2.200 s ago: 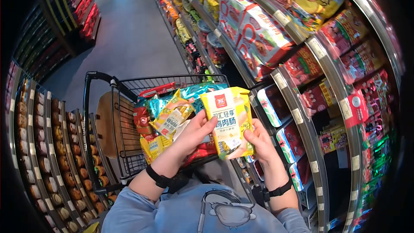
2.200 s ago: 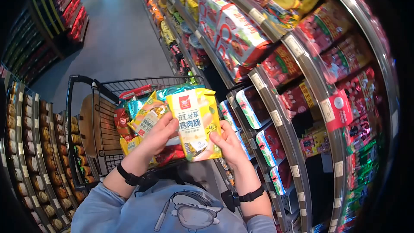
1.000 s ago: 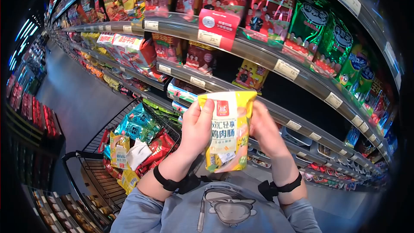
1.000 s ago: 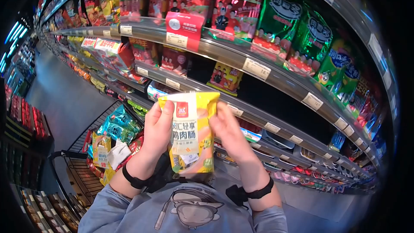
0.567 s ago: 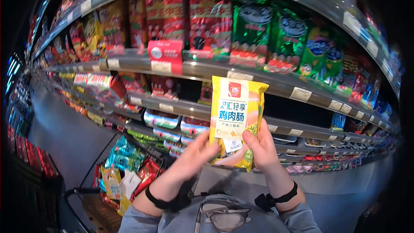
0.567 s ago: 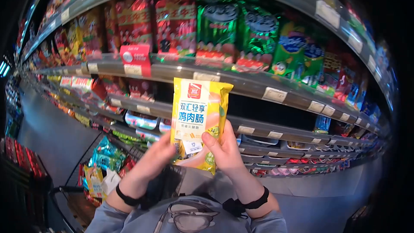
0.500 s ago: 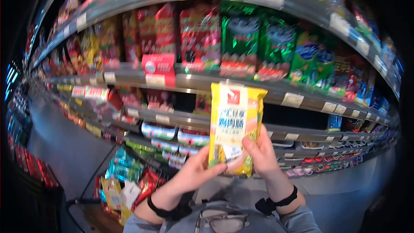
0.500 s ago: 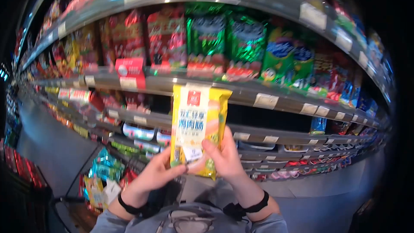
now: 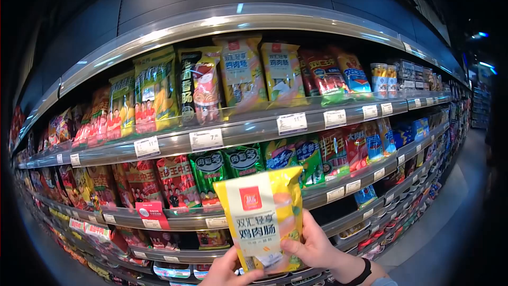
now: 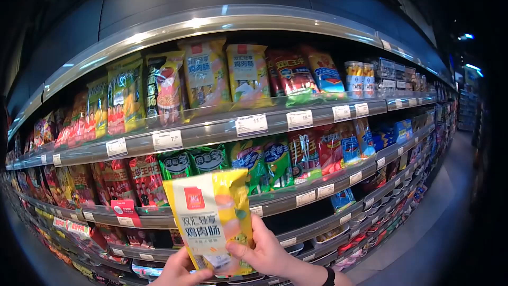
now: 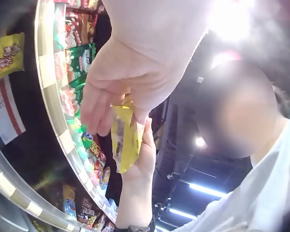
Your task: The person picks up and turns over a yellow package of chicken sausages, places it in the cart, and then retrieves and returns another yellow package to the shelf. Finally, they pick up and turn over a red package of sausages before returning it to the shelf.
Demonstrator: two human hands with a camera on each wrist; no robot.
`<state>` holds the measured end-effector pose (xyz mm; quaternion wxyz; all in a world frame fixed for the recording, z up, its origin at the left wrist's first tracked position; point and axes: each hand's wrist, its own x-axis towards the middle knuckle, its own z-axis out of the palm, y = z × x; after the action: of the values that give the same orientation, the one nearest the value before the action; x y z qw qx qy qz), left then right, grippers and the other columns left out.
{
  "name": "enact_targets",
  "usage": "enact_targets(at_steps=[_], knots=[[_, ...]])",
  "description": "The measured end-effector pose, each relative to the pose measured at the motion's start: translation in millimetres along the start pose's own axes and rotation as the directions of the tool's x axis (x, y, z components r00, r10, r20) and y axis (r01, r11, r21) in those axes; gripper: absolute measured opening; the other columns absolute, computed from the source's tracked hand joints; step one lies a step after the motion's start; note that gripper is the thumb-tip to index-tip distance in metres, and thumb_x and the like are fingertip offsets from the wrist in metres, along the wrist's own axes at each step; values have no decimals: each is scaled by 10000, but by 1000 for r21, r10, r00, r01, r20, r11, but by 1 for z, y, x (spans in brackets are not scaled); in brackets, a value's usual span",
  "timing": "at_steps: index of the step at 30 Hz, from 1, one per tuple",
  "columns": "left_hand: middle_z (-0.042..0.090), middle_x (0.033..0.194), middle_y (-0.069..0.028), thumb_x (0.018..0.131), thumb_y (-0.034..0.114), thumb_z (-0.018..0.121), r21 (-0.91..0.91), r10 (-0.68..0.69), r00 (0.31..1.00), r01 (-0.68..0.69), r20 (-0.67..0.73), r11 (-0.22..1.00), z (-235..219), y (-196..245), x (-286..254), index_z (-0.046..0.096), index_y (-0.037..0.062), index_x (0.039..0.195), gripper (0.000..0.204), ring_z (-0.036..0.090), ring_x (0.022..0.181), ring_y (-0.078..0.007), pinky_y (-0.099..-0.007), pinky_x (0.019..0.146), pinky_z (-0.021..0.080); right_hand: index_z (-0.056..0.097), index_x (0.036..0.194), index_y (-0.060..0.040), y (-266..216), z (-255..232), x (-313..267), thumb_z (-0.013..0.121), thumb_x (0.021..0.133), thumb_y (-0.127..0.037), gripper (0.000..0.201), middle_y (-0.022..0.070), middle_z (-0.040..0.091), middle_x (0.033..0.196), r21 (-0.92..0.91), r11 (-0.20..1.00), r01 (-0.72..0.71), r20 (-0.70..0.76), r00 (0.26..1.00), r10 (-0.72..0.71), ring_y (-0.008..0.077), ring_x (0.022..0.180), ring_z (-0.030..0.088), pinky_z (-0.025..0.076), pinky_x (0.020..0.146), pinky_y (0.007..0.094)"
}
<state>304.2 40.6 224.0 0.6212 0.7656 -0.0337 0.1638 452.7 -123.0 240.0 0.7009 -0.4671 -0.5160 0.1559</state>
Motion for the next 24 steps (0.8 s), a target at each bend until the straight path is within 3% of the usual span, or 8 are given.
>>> enact_targets(at_steps=[3,4,9,11,14,17,19,24], knots=[[616,1162,-90,853,28,653,-113,109,990,-118,-86,987,15,23,28,533,22,1221,388,594,1062,-185,-322,912,470,121,1434,19,-22,-18,17,653,906,-224,788,169,408,1328,-105,989,103,-2,995,-104,186,1212,456,426,989,341],[575,1245,-121,890,78,633,-58,81,995,-84,-49,995,11,19,37,431,-13,1295,462,570,1137,-208,-329,922,478,121,1434,19,-30,-23,21,653,906,-224,788,169,408,1328,-103,988,112,3,994,-113,186,1212,456,426,989,341],[604,1168,-92,932,52,571,-111,150,988,-153,-34,982,16,68,80,460,-34,1250,347,587,1030,-141,-294,897,482,-15,1444,-12,-58,-38,22,688,854,-142,926,249,287,1339,-402,889,219,-36,966,-254,284,1159,501,498,896,375],[625,1109,-87,933,59,573,-69,292,951,-300,-105,952,18,75,103,482,-35,1218,314,597,983,-130,-281,860,491,29,1440,-28,-58,-46,30,657,849,-71,864,240,300,1327,-421,870,257,-14,957,-289,295,1117,527,513,870,376],[637,1051,-105,929,63,578,-45,280,949,-288,-143,956,16,97,127,490,-40,1195,298,634,874,-142,-282,771,533,155,1416,-32,-66,-64,61,607,861,-25,716,230,337,1327,-431,835,343,30,930,-367,307,1130,540,501,881,376],[651,1024,-135,915,60,601,114,428,873,-412,-233,904,9,124,151,388,-29,1269,423,662,850,-168,-281,728,554,210,1428,-74,-73,-76,104,582,896,-29,650,164,390,1307,-504,740,445,95,880,-464,194,1094,532,468,899,311],[617,1106,-195,886,46,633,196,544,784,-507,-299,839,1,135,168,230,10,1336,605,650,956,-196,-282,792,548,293,1414,-84,-80,-75,126,572,915,-52,573,152,425,1301,-447,794,412,59,899,-433,166,1054,549,466,879,289],[566,1145,-185,847,3,645,258,533,802,-473,-270,843,-20,155,187,331,23,1334,580,629,926,-166,-287,751,541,424,1355,-40,-91,-83,189,567,926,-69,453,113,558,1187,-452,761,465,112,876,-469,118,1006,562,466,860,257]])
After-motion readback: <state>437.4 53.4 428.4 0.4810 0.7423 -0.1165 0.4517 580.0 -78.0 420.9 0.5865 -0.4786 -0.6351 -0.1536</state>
